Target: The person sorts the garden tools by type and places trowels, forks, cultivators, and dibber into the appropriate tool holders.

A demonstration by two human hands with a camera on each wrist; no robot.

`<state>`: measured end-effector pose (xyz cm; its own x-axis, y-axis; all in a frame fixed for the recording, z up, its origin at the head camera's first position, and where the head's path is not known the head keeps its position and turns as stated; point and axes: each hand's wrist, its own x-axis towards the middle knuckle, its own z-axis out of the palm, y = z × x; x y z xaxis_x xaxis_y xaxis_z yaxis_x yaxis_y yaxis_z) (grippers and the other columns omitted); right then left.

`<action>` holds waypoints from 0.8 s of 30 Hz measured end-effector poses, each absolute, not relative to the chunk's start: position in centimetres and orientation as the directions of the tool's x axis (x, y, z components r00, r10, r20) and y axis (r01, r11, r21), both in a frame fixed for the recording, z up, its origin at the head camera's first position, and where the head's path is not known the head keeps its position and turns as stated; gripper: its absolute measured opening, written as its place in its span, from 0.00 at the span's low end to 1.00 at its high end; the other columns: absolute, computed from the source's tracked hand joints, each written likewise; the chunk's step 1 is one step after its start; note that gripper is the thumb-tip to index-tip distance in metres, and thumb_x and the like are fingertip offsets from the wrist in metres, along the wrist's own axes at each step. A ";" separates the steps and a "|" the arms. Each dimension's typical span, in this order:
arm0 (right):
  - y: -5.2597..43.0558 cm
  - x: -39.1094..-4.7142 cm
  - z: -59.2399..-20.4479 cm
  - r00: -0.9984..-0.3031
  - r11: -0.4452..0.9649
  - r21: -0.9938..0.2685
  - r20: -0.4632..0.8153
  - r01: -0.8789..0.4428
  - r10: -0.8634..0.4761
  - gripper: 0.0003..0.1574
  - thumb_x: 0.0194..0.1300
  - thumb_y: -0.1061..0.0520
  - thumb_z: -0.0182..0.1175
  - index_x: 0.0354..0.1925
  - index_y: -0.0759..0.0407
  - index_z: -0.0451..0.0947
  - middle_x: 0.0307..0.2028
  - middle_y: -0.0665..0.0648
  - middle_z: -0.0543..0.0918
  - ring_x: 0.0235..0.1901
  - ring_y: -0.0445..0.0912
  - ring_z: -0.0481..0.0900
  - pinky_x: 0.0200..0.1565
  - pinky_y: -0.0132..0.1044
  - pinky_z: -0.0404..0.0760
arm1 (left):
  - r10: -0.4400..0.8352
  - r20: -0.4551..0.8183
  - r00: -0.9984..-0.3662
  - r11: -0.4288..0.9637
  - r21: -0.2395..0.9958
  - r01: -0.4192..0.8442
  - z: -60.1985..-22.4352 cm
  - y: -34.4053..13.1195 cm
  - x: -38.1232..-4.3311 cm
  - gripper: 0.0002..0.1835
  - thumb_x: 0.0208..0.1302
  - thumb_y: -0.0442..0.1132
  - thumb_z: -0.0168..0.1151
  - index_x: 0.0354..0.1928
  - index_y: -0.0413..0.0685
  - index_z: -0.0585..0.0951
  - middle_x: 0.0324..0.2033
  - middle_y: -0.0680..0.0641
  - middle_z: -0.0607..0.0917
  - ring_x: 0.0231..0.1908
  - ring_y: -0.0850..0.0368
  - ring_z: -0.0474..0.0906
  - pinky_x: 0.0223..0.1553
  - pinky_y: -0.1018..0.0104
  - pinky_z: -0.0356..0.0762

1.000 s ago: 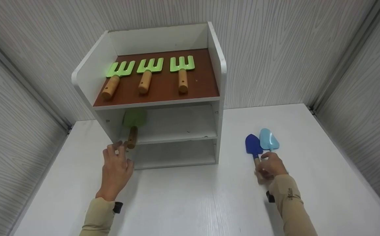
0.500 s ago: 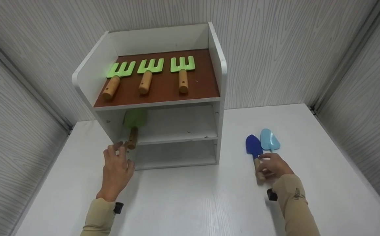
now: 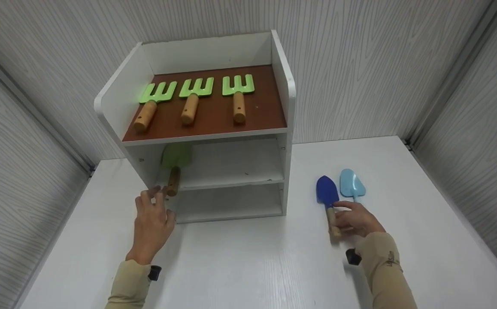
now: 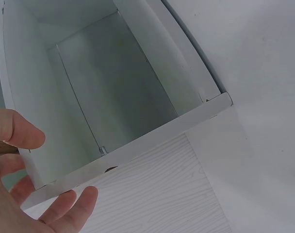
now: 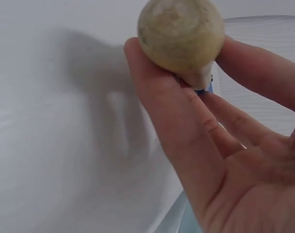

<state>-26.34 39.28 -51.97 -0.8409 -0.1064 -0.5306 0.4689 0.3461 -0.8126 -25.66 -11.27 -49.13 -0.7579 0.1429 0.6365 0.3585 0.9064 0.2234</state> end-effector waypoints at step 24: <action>37.8 -24.5 -50.4 -0.917 0.307 -0.899 -0.370 0.312 -0.151 0.51 0.64 0.66 0.65 0.77 0.70 0.48 0.57 0.63 0.77 0.46 0.48 0.80 0.46 0.49 0.85 | 0.165 0.615 -0.771 0.921 0.183 0.343 -48.9 -11.6 -25.4 0.25 0.56 0.28 0.71 0.56 0.31 0.76 0.51 0.33 0.70 0.53 0.32 0.69 0.44 0.49 0.83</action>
